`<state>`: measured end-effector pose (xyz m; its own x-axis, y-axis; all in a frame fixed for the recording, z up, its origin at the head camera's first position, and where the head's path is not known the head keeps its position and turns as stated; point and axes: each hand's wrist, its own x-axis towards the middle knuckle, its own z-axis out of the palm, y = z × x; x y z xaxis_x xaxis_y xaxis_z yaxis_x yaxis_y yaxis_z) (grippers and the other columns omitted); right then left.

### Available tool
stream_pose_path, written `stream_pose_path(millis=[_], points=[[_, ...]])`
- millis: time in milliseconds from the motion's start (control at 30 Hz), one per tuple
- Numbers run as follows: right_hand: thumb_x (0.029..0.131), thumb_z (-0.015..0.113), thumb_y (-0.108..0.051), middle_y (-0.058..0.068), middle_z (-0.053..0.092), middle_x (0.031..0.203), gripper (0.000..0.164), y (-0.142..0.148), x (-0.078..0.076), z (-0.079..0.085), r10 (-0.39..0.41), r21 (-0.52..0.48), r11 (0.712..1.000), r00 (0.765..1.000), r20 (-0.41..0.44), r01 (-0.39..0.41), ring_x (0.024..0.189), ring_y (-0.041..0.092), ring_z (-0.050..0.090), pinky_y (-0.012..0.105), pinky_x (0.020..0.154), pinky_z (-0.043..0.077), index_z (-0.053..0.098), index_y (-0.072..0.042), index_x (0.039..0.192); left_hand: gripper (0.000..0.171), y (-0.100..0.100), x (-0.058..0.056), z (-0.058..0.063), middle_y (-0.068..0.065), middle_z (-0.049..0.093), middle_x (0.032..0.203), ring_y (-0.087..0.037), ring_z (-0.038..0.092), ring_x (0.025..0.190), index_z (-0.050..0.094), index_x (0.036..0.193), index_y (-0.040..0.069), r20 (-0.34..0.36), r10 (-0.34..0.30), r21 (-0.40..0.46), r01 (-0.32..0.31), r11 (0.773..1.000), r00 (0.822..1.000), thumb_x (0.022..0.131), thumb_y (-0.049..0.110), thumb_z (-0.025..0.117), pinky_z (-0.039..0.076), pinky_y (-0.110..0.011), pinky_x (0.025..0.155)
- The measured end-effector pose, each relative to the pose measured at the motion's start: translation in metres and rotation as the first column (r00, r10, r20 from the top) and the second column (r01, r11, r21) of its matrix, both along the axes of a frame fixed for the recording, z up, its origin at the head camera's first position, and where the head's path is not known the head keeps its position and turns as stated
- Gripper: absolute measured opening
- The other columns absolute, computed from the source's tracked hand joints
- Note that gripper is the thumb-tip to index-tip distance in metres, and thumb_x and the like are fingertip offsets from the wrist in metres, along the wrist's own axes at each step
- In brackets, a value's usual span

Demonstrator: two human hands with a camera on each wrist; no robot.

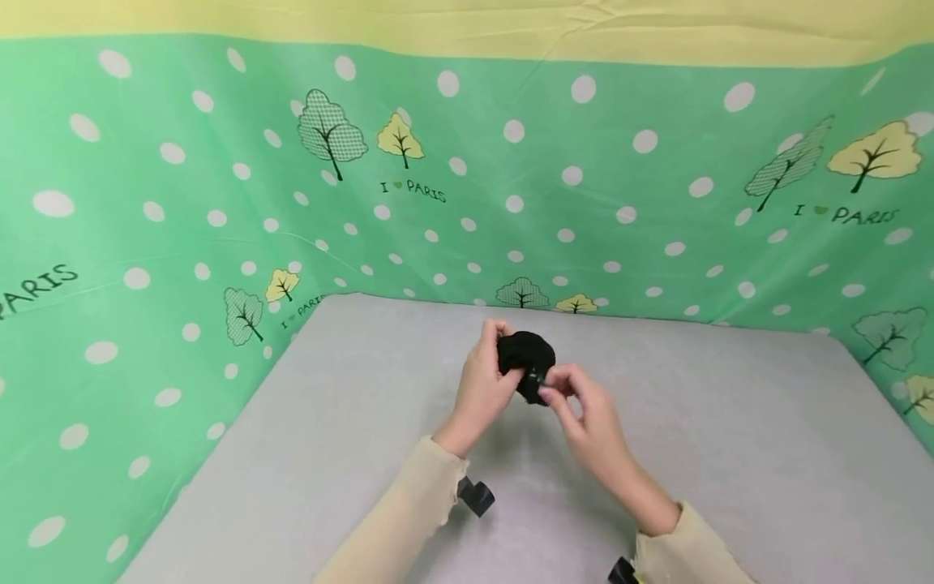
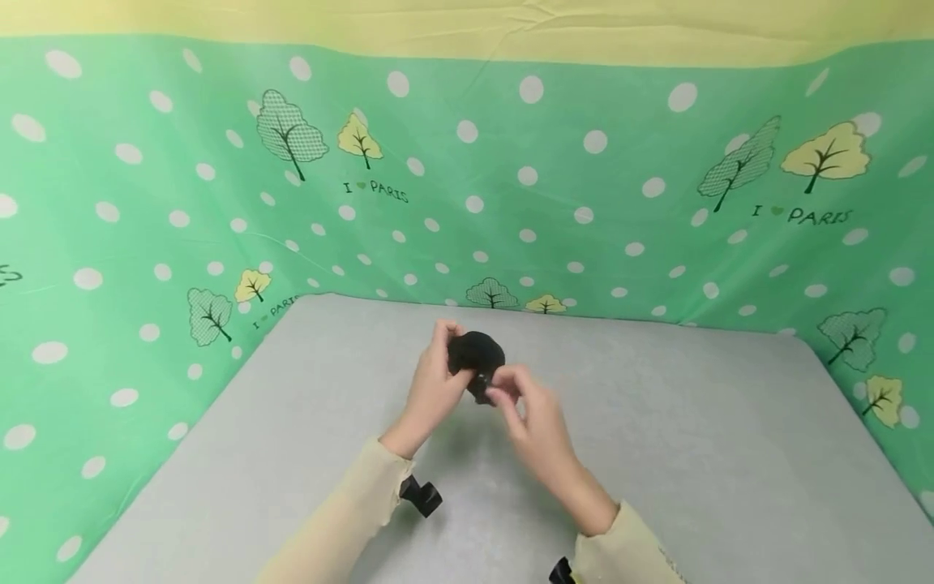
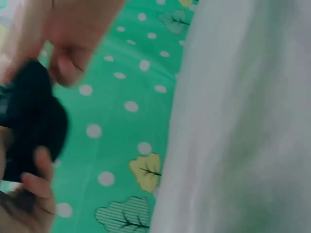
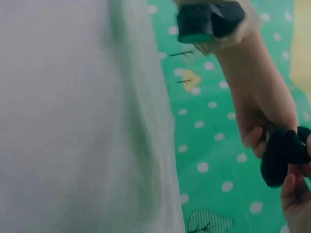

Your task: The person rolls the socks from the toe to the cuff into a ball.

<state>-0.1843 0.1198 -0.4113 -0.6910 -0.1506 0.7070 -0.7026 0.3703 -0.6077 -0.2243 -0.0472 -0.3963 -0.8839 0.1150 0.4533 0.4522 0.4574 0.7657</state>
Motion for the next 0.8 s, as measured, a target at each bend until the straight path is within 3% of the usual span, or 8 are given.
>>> stream_pose_path(millis=[100, 233, 367, 433, 500, 567, 700, 800], points=[[0.092, 0.065, 0.002, 0.007, 0.063, 0.087, 0.008, 0.002, -0.001, 0.001, -0.070, -0.067, 0.994, 0.986, 0.152, 0.081, 0.076, 0.002, 0.057, 0.011, 0.070, 0.049, 0.059, 0.000, 0.095, 0.042, -0.004, 0.003, 0.006, -0.015, 0.059, 0.110, -0.015, 0.055, 0.074, 0.041, 0.120, 0.010, 0.116, -0.112, 0.033, 0.109, 0.994, 0.987, 0.090, 0.014, 0.070, 0.049, -0.025, 0.067], [0.095, 0.062, 0.000, 0.011, 0.061, 0.090, 0.008, 0.011, -0.003, 0.001, -0.051, -0.157, 0.982, 0.944, 0.325, 0.107, 0.075, 0.002, 0.059, 0.016, 0.068, 0.053, 0.056, 0.004, 0.098, 0.046, -0.011, 0.008, 0.009, -0.017, 0.053, 0.130, -0.013, 0.057, 0.079, 0.046, 0.136, 0.005, 0.231, -0.293, 0.157, 0.262, 0.952, 0.928, 0.095, 0.014, 0.065, 0.049, -0.021, 0.068], [0.096, 0.061, -0.001, 0.006, 0.060, 0.088, 0.010, 0.017, -0.005, 0.002, 0.017, -0.211, 0.975, 0.912, 0.410, 0.077, 0.073, 0.001, 0.060, 0.020, 0.067, 0.055, 0.055, 0.007, 0.100, 0.039, -0.014, 0.008, 0.008, -0.015, 0.056, 0.128, -0.013, 0.059, 0.096, 0.056, 0.132, 0.003, 0.259, -0.383, 0.228, 0.329, 0.916, 0.887, 0.096, 0.012, 0.064, 0.051, -0.022, 0.081], [0.097, 0.060, 0.000, 0.001, 0.059, 0.086, 0.010, 0.017, -0.006, 0.001, 0.044, -0.208, 0.977, 0.904, 0.426, 0.050, 0.072, 0.000, 0.060, 0.021, 0.067, 0.055, 0.055, 0.008, 0.100, 0.036, -0.013, 0.008, 0.006, -0.014, 0.059, 0.125, -0.012, 0.062, 0.099, 0.058, 0.127, 0.004, 0.272, -0.384, 0.245, 0.323, 0.914, 0.882, 0.094, 0.014, 0.067, 0.053, -0.022, 0.083], [0.097, 0.059, 0.000, -0.001, 0.059, 0.085, 0.010, 0.017, -0.006, 0.000, 0.065, -0.208, 0.978, 0.901, 0.430, 0.029, 0.072, 0.000, 0.059, 0.020, 0.067, 0.055, 0.055, 0.008, 0.099, 0.034, -0.011, 0.008, 0.005, -0.015, 0.062, 0.122, -0.012, 0.064, 0.096, 0.057, 0.122, 0.004, 0.278, -0.360, 0.257, 0.292, 0.921, 0.891, 0.093, 0.016, 0.070, 0.054, -0.023, 0.080], [0.098, 0.057, 0.000, -0.001, 0.057, 0.086, 0.009, 0.016, -0.005, -0.002, 0.078, -0.209, 0.978, 0.906, 0.416, 0.012, 0.074, 0.000, 0.058, 0.018, 0.069, 0.054, 0.054, 0.009, 0.100, 0.032, -0.008, 0.008, 0.005, -0.014, 0.064, 0.115, -0.012, 0.064, 0.086, 0.058, 0.116, 0.005, 0.272, -0.294, 0.229, 0.235, 0.944, 0.916, 0.090, 0.017, 0.073, 0.053, -0.021, 0.072], [0.099, 0.054, 0.001, 0.001, 0.054, 0.091, 0.009, 0.014, -0.001, -0.007, 0.086, -0.236, 0.972, 0.924, 0.372, 0.004, 0.080, 0.000, 0.056, 0.014, 0.073, 0.052, 0.051, 0.009, 0.101, 0.032, -0.004, 0.009, 0.003, -0.011, 0.065, 0.105, -0.013, 0.060, 0.079, 0.056, 0.107, 0.008, 0.211, -0.151, 0.088, 0.135, 0.987, 0.966, 0.087, 0.021, 0.076, 0.049, -0.022, 0.068], [0.099, 0.053, 0.002, 0.001, 0.052, 0.092, 0.007, 0.015, 0.003, -0.011, 0.092, -0.253, 0.968, 0.937, 0.337, -0.005, 0.081, 0.003, 0.054, 0.013, 0.073, 0.050, 0.050, 0.009, 0.100, 0.032, -0.003, 0.008, 0.000, -0.009, 0.065, 0.102, -0.015, 0.058, 0.082, 0.052, 0.106, 0.011, 0.183, -0.092, 0.001, 0.093, 0.996, 0.979, 0.088, 0.022, 0.075, 0.047, -0.023, 0.071]])
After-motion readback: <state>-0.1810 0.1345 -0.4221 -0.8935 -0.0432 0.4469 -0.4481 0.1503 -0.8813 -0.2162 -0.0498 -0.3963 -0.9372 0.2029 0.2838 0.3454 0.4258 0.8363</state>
